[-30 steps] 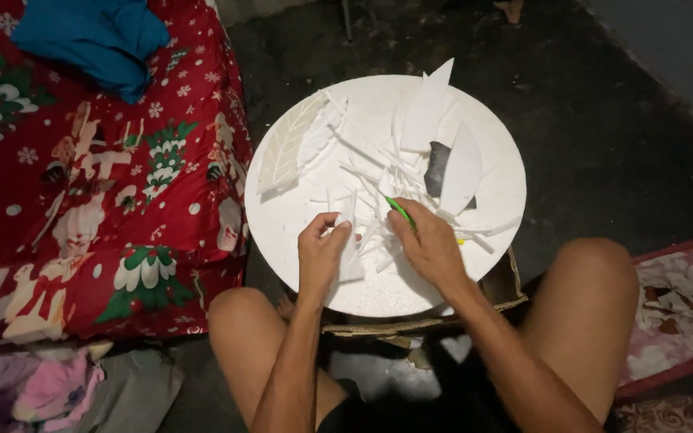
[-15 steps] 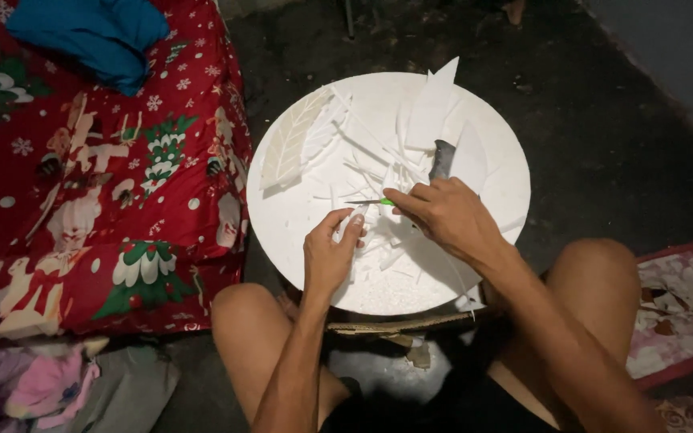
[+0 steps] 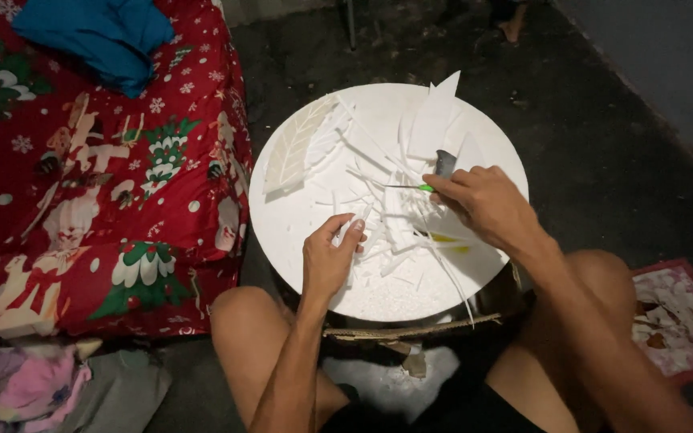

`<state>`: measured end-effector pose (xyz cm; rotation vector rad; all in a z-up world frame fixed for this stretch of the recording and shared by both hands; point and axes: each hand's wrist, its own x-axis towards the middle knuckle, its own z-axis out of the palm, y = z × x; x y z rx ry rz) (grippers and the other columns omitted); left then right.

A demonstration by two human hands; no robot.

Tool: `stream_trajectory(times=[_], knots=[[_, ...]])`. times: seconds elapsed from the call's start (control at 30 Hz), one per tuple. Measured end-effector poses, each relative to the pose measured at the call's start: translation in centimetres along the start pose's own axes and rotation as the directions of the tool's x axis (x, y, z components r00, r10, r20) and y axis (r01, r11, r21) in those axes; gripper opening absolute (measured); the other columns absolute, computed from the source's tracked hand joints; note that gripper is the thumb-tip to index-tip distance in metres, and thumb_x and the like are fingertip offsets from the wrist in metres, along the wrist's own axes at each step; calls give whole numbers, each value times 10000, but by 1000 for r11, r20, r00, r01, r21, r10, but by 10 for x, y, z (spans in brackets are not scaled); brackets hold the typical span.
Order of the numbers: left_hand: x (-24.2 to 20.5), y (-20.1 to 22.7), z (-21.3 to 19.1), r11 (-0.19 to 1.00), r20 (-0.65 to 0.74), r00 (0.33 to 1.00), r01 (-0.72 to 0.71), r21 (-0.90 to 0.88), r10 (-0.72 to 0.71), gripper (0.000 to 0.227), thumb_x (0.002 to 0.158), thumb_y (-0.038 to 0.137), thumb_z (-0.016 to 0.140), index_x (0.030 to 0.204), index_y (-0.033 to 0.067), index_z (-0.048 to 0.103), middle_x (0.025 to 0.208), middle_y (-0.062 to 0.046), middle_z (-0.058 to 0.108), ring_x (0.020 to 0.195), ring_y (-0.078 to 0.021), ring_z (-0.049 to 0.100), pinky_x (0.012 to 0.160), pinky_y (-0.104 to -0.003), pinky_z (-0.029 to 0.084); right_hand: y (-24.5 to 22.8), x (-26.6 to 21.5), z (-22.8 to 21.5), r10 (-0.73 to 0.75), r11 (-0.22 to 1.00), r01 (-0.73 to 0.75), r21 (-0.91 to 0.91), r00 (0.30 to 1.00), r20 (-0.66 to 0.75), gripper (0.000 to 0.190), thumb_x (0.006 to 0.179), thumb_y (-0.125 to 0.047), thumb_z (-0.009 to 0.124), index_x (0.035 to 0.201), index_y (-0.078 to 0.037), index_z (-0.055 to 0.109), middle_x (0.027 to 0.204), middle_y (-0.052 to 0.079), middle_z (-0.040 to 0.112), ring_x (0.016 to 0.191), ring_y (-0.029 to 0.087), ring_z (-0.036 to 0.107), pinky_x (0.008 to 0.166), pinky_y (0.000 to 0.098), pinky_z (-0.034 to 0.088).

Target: Refining the edges of foam pieces using a craft knife for trimming and a sanding block for smoothing.

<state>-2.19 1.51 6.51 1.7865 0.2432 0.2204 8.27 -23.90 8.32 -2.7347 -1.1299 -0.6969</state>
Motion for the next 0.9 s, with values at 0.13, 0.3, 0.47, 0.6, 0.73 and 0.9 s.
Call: stream_trajectory(times=[0.13,0.3,0.47,0.6,0.73,0.9], knots=[[-2,3,1,1000,-8,1000,6,20,-6,271,916,236,678,1105,50,733,781,-122,750,659,-156,692,713,-311,553,-23,7,1,42,941,-36,335,999,-13,254,999,-283,578,1207,-191,692,845,83,674,784,321,657,725,435,514],[-5,5,0,995,-7,1000,-7,99,8,256,927,252,675,1101,79,748,815,-112,766,703,-169,705,749,-334,552,-45,21,12,251,609,-328,722,944,216,242,919,-381,692,1066,-199,753,805,27,685,756,217,657,730,352,522],[-6,11,-5,966,37,994,-104,238,98,278,920,299,678,1110,111,752,928,-132,771,893,-292,726,836,-414,541,-48,37,20,254,451,-491,745,871,420,198,833,-327,758,891,-138,768,559,5,535,578,160,526,589,297,429],[-7,8,-6,937,88,981,-192,290,173,270,927,302,662,1101,115,752,1035,-115,767,1018,-339,711,908,-441,535,-47,40,1,140,458,-465,757,879,455,163,831,-239,752,833,-76,756,543,28,535,584,161,505,587,296,430],[-6,3,-6,932,122,973,-222,288,194,267,928,295,654,1111,123,747,1056,-97,764,1046,-333,701,915,-441,534,-48,41,-8,153,539,-491,684,856,494,184,854,-294,729,878,-114,760,573,73,588,603,204,573,635,336,477],[-11,10,-5,934,119,976,-210,289,183,256,914,287,672,1100,130,752,985,-109,772,1015,-344,710,889,-451,542,-56,44,-21,72,796,-320,514,893,445,205,938,-228,586,951,-42,672,776,198,685,760,399,679,734,470,535]])
